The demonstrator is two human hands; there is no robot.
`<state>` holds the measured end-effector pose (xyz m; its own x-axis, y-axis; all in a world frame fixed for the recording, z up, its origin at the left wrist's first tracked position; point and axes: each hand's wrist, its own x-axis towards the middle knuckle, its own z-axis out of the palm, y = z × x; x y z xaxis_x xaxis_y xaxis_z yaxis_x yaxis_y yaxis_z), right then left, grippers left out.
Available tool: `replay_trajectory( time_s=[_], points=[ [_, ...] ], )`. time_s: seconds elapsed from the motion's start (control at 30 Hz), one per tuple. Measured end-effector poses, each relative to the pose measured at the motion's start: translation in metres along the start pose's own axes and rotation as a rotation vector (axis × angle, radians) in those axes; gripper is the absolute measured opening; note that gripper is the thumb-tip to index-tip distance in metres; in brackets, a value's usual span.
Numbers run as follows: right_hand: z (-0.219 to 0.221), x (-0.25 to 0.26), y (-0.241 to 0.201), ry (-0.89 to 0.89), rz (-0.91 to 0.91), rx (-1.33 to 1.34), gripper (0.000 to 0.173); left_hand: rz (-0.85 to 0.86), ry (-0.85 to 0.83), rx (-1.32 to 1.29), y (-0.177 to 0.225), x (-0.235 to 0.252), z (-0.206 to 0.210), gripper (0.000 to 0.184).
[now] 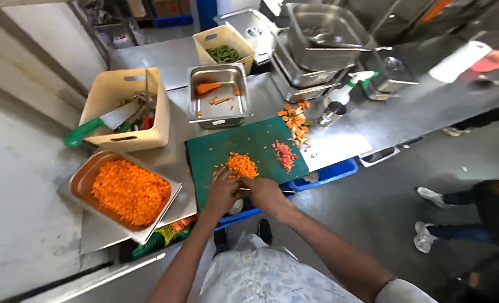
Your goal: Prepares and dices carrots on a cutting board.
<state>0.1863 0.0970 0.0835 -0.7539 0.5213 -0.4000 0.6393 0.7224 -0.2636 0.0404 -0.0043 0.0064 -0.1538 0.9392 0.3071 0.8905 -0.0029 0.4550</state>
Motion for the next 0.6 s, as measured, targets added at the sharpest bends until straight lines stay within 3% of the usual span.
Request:
replay_trajectory(
  time_s=[0.13, 0.33, 0.47, 0.6],
  points=[
    [-0.02, -0.01, 0.045, 0.046, -0.016, 0.014, 0.022, 0.063, -0.044, 0.029, -0.019, 0.017, 0.005, 0.018],
    [-0.04, -0.051, 0.148, 0.136, 0.065, 0.202, 0.018, -0.03, 0.041, -0.067, -0.046, 0.003, 0.017, 0.024],
    [-0.03, -0.057, 0.229, 0.433, 0.2, 0.4, 0.021, -0.286, 0.272, 0.014, -0.045, -0.009, 0.029, 0.041],
    [-0.01, -0.042, 0.277, 0.616, 0.469, 0.375, 0.029, -0.561, 0.306, 0.179, -0.041, -0.002, 0.049, 0.071]
  ],
)
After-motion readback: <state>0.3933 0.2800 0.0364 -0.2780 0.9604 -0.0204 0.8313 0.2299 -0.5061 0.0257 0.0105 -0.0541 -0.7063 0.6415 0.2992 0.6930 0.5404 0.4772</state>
